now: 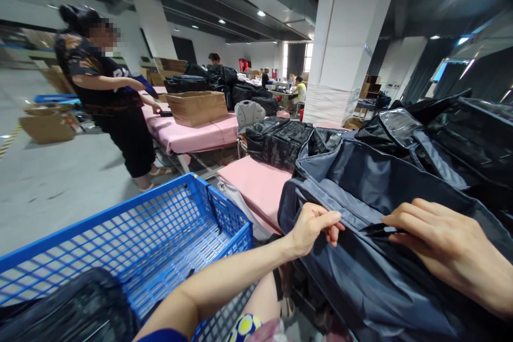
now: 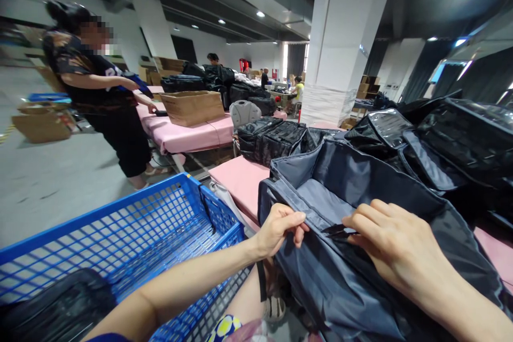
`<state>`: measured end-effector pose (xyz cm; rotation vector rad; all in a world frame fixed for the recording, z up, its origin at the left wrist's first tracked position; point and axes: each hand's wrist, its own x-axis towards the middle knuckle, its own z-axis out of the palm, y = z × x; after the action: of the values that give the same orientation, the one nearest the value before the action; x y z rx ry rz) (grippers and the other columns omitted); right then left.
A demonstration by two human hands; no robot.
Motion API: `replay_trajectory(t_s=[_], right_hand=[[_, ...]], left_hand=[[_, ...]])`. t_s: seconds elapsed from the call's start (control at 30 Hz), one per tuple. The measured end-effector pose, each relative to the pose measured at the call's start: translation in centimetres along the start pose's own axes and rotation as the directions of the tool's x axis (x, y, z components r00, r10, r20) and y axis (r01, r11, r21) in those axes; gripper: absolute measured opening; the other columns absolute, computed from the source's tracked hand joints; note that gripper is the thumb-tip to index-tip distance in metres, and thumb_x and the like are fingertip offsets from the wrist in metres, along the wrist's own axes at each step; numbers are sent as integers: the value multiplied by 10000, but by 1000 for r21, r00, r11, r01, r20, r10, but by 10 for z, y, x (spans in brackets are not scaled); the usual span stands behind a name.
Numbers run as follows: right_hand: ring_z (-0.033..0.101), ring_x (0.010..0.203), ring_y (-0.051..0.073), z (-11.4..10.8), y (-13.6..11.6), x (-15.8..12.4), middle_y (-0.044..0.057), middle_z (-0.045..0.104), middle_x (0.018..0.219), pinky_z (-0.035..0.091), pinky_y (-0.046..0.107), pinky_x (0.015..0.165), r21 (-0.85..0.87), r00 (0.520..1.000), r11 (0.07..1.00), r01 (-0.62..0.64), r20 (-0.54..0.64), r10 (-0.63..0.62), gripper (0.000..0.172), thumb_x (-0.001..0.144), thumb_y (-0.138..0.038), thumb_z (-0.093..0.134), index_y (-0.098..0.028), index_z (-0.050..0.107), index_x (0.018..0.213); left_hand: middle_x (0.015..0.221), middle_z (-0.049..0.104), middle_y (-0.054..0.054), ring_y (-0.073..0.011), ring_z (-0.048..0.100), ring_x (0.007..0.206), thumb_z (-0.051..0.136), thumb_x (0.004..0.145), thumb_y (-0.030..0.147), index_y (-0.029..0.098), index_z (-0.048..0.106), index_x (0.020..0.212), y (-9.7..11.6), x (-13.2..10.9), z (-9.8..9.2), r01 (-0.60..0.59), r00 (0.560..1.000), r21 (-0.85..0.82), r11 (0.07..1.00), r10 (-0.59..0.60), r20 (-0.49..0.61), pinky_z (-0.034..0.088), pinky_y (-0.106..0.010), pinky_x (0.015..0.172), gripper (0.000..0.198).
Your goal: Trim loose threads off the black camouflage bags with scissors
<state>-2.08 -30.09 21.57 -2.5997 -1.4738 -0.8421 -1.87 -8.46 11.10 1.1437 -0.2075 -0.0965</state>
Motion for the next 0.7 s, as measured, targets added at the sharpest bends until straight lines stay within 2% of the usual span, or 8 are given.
replay_trajectory(t_s=[0.13,0.23,0.37,0.7], right_hand=[[568,673,133,5,9,-3,21,609,772,444,240,588,276,985,956,-103,164,58,175,906,-347,480,-233,609,879],[579,716,145,8,15,-5,35,616,822,464,250,623,364,965,909,-202,232,121,190,896,-387,501,-232,611,894],[574,716,145,9,15,-9,35,616,825,460,253,622,336,965,912,-234,198,174,199,894,-398,500,-233,608,922],[567,675,136,8,9,-6,25,602,771,432,248,590,186,991,976,-111,97,94,169,908,-341,476,-229,602,908]], left_hand=[[405,543,-28,-102,477,337,680,620,458,78,644,551,-1,-1,-1,-1,1000,7,1000,1,2,326,-221,389,388],[408,545,-29,-104,480,338,675,629,450,75,648,556,-3,-1,-2,-3,1000,3,1000,3,5,331,-224,392,384],[403,539,-26,-106,481,340,674,627,449,77,645,550,-2,0,-2,2,1000,6,1000,-2,4,336,-226,397,381],[395,529,-22,-109,479,339,679,615,452,77,640,546,1,1,0,5,1000,1,1000,-5,7,343,-232,405,383]])
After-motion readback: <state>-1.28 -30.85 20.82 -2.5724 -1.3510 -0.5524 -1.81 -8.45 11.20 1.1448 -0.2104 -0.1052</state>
